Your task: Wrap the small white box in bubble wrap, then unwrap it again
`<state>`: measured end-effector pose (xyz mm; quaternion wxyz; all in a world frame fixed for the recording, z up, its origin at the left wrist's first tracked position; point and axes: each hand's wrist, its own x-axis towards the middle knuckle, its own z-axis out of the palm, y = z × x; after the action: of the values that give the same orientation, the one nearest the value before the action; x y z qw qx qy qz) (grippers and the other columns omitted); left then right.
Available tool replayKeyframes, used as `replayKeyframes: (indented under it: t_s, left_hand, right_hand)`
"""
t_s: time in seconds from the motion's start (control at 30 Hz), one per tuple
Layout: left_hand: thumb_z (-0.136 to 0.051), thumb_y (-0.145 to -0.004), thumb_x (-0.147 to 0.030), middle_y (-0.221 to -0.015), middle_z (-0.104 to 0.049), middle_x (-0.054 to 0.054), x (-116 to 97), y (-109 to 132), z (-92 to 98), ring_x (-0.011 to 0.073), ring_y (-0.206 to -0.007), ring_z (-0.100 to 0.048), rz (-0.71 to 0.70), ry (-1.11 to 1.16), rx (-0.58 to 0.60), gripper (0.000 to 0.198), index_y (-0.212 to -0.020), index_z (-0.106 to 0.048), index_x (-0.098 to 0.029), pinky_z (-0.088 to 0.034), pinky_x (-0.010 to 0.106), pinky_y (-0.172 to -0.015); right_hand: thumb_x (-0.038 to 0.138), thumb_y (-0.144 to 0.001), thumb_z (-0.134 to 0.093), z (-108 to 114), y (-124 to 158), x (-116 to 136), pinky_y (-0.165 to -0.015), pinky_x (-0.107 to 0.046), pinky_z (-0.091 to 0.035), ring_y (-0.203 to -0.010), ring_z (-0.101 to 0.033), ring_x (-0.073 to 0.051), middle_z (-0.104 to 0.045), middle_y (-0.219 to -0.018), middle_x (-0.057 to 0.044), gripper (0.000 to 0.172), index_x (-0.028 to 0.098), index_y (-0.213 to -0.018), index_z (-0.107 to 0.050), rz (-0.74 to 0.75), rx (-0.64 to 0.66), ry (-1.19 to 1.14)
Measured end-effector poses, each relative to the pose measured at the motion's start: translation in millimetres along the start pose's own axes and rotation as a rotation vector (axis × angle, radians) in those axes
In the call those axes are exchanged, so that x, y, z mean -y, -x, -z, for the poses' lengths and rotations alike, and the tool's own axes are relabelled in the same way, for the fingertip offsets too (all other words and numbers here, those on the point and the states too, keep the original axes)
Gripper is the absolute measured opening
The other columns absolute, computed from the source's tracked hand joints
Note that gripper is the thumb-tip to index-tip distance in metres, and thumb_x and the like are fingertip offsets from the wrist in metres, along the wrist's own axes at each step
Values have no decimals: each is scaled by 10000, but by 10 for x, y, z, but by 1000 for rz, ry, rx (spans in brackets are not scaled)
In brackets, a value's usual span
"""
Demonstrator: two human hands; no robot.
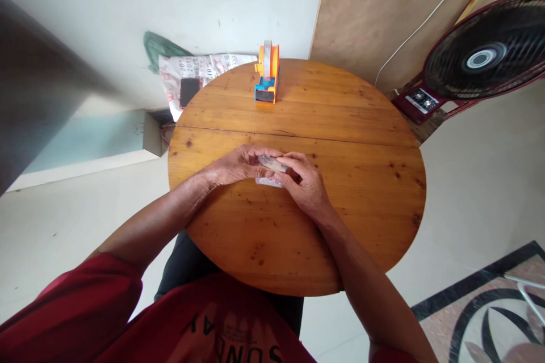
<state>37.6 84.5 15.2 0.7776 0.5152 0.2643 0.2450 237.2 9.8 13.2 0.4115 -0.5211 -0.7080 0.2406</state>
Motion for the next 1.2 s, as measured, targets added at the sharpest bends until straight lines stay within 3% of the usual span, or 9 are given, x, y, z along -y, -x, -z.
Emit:
replayKeyframes:
  t_s: [0.23,0.47,0.7,0.87,1.03,1.2]
  left_hand:
    - [-833,-736,-275,-992,-749,40,-49,27,-12,143,-867,-668,-6,-96,28,375,-1076,-730,-155,-490,266,-828]
    - [-799,-790,-299,-1050,-750,52,-47,30,-1,157,-937,-680,-56,-120,65,376,-1138,-734,-172,-498,283,-877]
    - [-856,-716,-320,-1004,-758,48,13,3,14,136,-833,-678,-19,-58,-7,469,-1139,-728,-162,-507,279,-803]
    - [-827,-754,-352,-1006,-752,62,-2,0,6,145,-849,-677,-37,-104,29,431,-1121,-724,-152,-506,278,-797]
    - [-817,-760,-360,-957,-737,48,22,-12,7,137,-816,-662,-77,-132,38,414,-1103,-726,-148,-500,268,-769]
    - [-823,-743,-364,-924,-730,31,69,-33,12,125,-784,-641,-70,-165,11,461,-1142,-712,-162,-497,261,-752]
  right_hand:
    - [337,-902,-653,-17,5,18,-951,-432,-544,-1097,-660,-236,-687,-1181,-75,249,282,-1130,-737,4,-26,27]
    - [320,-925,-630,-26,27,94,-1018,-465,-509,-1156,-643,-255,-677,-1224,-88,247,283,-1152,-719,61,-58,140]
    - [283,-884,-664,-17,15,132,-1050,-506,-482,-1204,-614,-285,-643,-1270,-117,329,259,-1212,-657,149,-163,198]
    - [272,-872,-683,-11,7,152,-1035,-509,-494,-1180,-631,-287,-642,-1290,-95,327,301,-1197,-673,204,-192,235]
    - [238,-916,-629,6,10,185,-967,-492,-509,-1107,-659,-273,-675,-1242,-73,202,312,-1069,-738,218,-205,266]
    - [258,-939,-598,21,27,206,-926,-476,-503,-1064,-662,-263,-696,-1185,-48,184,326,-953,-769,194,-213,311]
